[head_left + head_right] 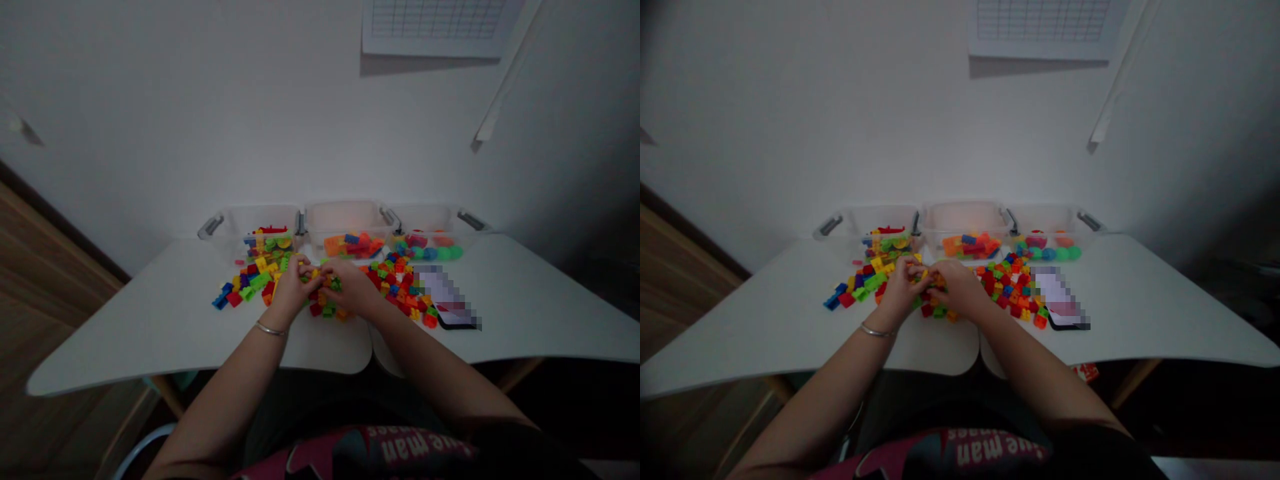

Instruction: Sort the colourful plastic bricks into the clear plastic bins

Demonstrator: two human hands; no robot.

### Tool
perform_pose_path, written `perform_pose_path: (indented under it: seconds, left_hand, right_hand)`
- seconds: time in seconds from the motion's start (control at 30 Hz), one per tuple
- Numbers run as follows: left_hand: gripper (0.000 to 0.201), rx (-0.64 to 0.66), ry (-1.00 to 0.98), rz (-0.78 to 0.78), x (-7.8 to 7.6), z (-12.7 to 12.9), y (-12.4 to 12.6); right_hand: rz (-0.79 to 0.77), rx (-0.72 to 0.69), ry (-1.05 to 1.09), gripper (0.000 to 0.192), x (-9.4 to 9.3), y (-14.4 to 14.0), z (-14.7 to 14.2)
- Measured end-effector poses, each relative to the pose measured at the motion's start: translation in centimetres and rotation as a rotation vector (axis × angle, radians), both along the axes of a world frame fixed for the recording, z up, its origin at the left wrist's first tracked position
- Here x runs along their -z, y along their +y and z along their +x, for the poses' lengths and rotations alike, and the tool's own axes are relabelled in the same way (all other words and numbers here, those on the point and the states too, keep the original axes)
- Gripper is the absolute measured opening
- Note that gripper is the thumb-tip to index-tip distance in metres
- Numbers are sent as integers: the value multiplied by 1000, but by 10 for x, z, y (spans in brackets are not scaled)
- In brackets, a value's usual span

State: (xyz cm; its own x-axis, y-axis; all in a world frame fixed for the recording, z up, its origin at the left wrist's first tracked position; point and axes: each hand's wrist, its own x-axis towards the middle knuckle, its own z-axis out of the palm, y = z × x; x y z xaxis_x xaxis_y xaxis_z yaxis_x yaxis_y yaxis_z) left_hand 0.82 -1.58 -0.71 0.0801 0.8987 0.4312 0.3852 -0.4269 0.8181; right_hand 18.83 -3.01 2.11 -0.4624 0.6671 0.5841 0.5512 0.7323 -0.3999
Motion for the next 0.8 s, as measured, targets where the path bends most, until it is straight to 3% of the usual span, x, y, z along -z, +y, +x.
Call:
perform_pose_path:
  seconds: [0.2,0.5,0.67,0.8]
  left_hand:
    - [45,113,-26,-101,6,0,2]
    - [26,97,251,53,-6,-3,-9]
    - [31,50,285,97,-9,-4,-11]
    - [32,-48,290,86,-11,-5,-12]
  right_hand:
    - [-79,34,-47,13,8,-1,-2]
    - [-79,62,-50,14,7,6,10]
    - [-46,107,41,18,-12,18,31]
    - [129,226,177,18,-41,33,51]
